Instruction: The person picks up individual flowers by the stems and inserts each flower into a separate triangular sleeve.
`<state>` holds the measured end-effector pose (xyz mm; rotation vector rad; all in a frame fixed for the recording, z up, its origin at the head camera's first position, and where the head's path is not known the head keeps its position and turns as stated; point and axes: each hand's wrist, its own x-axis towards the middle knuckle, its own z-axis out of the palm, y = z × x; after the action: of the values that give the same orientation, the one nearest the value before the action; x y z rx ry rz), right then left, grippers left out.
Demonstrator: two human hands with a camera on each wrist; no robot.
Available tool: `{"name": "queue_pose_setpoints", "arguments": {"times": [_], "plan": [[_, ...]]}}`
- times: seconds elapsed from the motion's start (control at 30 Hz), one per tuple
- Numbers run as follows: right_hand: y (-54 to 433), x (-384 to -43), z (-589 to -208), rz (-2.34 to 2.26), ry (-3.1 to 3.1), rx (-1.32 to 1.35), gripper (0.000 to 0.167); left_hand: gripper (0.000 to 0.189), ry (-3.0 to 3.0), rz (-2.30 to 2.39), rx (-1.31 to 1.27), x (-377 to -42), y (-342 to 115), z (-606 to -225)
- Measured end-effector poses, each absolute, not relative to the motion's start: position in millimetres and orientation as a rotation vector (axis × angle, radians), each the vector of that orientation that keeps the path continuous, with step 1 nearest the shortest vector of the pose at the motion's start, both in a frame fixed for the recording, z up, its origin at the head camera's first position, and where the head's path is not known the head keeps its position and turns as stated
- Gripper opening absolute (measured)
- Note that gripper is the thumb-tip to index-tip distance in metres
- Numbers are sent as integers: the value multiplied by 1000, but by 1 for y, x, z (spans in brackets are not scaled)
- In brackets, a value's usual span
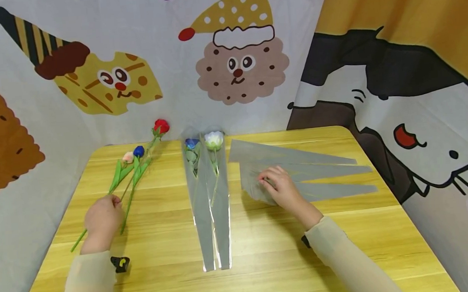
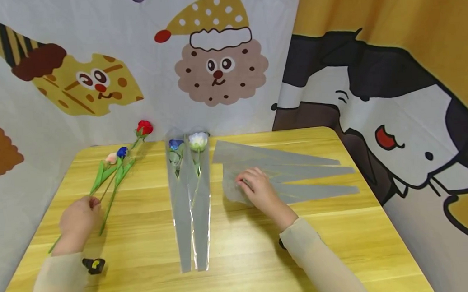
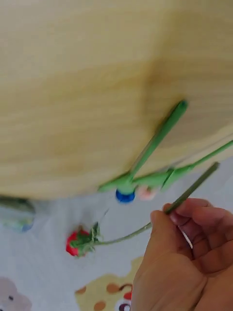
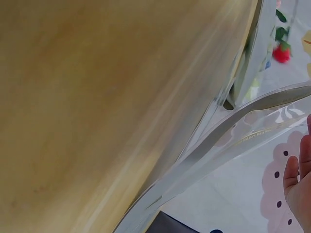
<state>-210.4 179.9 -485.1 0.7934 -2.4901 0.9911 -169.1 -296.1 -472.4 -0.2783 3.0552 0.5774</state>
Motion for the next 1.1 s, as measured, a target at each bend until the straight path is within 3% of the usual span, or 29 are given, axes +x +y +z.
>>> {"name": "queue_pose_setpoints", "arguments": {"times": [0.23, 0.63, 1.1], "plan": [[180, -209, -485, 1007, -2493, 784, 6, 14, 3251, 932, -92, -167, -268, -466], [174, -207, -481, 1006, -2484, 792, 7, 23, 3031, 1512, 25, -173, -207, -468], [164, -205, -479, 959, -2476, 824, 6, 31, 2669, 2269, 12, -180, -132, -454]]}}
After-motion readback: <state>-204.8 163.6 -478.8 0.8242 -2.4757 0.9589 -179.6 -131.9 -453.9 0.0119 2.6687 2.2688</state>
